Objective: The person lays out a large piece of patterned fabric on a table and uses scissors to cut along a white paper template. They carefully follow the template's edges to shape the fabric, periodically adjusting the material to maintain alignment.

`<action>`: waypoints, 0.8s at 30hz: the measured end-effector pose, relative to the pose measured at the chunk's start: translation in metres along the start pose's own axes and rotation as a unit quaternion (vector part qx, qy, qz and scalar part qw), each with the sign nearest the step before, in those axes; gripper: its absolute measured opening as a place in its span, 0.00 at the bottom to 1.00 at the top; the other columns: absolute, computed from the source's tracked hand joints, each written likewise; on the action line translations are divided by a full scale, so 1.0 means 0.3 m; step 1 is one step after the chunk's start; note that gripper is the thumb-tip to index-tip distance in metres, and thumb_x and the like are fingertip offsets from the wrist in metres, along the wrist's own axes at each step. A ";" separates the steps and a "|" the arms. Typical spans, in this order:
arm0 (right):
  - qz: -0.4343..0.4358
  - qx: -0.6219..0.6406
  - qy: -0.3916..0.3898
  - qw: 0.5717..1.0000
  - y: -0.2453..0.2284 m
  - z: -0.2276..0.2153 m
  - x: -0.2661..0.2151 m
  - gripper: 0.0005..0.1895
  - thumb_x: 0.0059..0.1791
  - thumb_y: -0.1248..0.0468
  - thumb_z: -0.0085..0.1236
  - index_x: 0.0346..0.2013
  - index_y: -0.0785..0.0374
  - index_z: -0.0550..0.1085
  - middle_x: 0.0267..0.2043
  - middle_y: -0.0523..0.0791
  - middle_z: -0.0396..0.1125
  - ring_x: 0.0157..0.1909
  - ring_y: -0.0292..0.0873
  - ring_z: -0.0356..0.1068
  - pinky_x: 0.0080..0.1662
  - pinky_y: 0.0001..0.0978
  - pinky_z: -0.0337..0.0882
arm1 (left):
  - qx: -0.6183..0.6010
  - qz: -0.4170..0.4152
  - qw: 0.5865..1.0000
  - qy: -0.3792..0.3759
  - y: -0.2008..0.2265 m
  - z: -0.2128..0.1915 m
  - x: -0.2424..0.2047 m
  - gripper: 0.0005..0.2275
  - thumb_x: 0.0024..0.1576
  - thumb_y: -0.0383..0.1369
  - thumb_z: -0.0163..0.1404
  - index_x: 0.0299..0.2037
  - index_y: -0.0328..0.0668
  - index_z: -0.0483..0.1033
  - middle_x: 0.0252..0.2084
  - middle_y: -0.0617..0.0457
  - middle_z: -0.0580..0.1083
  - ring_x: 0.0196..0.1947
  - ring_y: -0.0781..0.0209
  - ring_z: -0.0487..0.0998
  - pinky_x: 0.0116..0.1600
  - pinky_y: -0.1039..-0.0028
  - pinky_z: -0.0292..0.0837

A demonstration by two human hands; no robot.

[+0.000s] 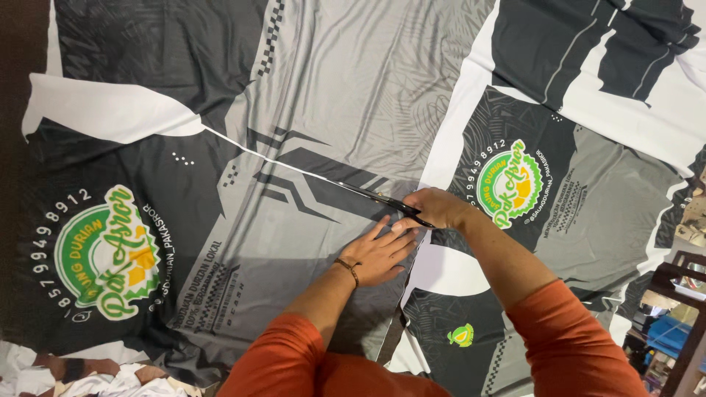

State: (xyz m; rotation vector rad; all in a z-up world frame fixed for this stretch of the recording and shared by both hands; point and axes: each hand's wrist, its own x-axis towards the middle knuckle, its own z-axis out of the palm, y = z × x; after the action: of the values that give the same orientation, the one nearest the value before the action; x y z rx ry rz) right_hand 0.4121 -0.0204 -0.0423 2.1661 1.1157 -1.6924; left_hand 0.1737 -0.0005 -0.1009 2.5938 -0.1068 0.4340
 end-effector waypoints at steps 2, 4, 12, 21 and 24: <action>-0.012 -0.010 0.006 1.000 -0.027 -0.018 -0.030 0.29 0.34 0.32 0.69 0.28 0.52 0.76 0.23 0.45 0.72 0.34 0.49 0.77 0.43 0.39 0.72 | -0.003 -0.002 1.000 0.002 -0.002 0.009 0.004 0.28 0.57 0.48 0.50 0.66 0.48 0.65 0.70 0.52 0.64 0.73 0.54 0.59 0.78 0.44 0.40; -0.031 -0.021 0.010 0.999 -0.087 -0.025 -0.113 0.29 0.35 0.33 0.68 0.29 0.53 0.76 0.24 0.48 0.73 0.36 0.54 0.76 0.43 0.43 0.72 | -0.001 -0.009 1.000 0.001 0.018 0.001 -0.001 0.27 0.57 0.49 0.49 0.65 0.48 0.65 0.70 0.52 0.64 0.73 0.55 0.59 0.79 0.43 0.39; -0.015 0.026 0.224 0.974 -0.032 0.261 -0.364 0.26 0.42 0.39 0.60 0.34 0.59 0.74 0.26 0.59 0.73 0.39 0.66 0.75 0.41 0.56 0.70 | -0.252 -0.030 0.938 0.234 0.011 -0.288 -0.080 0.21 0.58 0.45 0.55 0.54 0.39 0.77 0.52 0.45 0.77 0.57 0.44 0.76 0.66 0.48 0.68; 0.101 0.102 0.385 0.912 -0.084 0.951 -0.297 0.20 0.47 0.42 0.59 0.37 0.54 0.69 0.29 0.54 0.74 0.39 0.61 0.76 0.42 0.55 0.71 | 0.133 -0.617 0.775 0.031 -0.287 -0.697 -1.102 0.39 0.52 0.51 0.53 0.75 0.57 0.53 0.78 0.45 0.48 0.75 0.35 0.44 0.64 0.25 0.51; -0.077 0.044 0.473 0.877 -0.130 1.079 -0.253 0.16 0.44 0.49 0.65 0.35 0.51 0.70 0.29 0.48 0.71 0.39 0.55 0.75 0.45 0.45 0.70 | 0.123 -0.619 0.774 -0.049 -0.304 -0.714 -1.179 0.39 0.51 0.61 0.46 0.75 0.70 0.51 0.81 0.54 0.42 0.78 0.42 0.40 0.68 0.28 0.48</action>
State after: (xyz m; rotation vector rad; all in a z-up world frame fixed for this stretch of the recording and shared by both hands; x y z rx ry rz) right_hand 0.1351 -0.2058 -0.0725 3.1305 1.4236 -0.6313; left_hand -0.2077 0.1824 -0.0821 2.2709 1.6092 -0.2106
